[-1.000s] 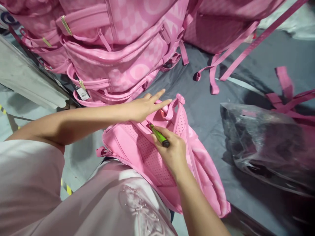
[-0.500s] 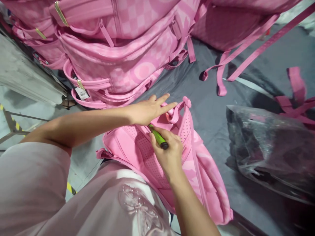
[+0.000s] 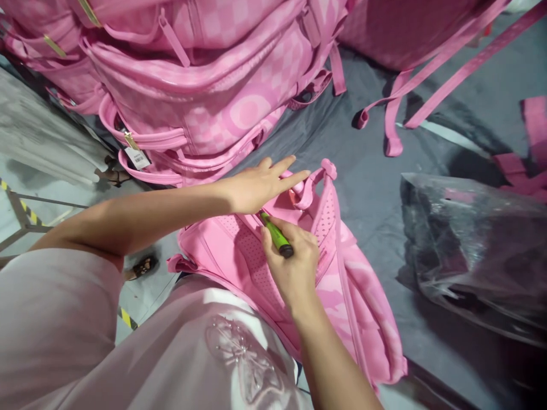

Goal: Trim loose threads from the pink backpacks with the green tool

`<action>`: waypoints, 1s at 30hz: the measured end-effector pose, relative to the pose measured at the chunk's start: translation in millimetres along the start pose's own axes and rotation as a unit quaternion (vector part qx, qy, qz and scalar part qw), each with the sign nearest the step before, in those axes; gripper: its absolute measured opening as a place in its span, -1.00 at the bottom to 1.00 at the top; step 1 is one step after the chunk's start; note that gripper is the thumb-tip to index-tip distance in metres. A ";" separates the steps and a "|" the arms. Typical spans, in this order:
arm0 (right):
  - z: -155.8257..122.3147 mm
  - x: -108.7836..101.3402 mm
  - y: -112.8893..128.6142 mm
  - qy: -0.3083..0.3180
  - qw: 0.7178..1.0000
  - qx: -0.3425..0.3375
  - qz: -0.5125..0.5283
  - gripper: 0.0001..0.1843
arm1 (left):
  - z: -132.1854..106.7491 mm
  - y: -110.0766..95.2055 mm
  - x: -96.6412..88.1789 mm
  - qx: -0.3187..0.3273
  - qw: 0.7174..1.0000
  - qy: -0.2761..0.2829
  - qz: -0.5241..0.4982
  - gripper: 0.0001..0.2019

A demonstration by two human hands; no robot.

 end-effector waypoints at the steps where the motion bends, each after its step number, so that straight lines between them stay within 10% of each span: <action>1: 0.0 0.2 0.6 -0.002 1.000 0.005 -0.009 -0.82 | 0.3 0.1 0.5 0.000 1.000 -0.002 -0.001 0.02; 30: 8.7 -0.1 7.3 0.038 0.998 0.038 0.022 -0.85 | -4.0 4.8 2.6 0.037 0.998 -0.049 -0.019 -0.06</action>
Point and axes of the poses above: each hand's wrist, its own z-axis towards the middle knuckle, its own x-axis out of the palm, y = z × x, the point moved 1 cm from there along z, towards the middle knuckle, and after that the axes turned 2 degrees about -z, right-handed, at the moved point
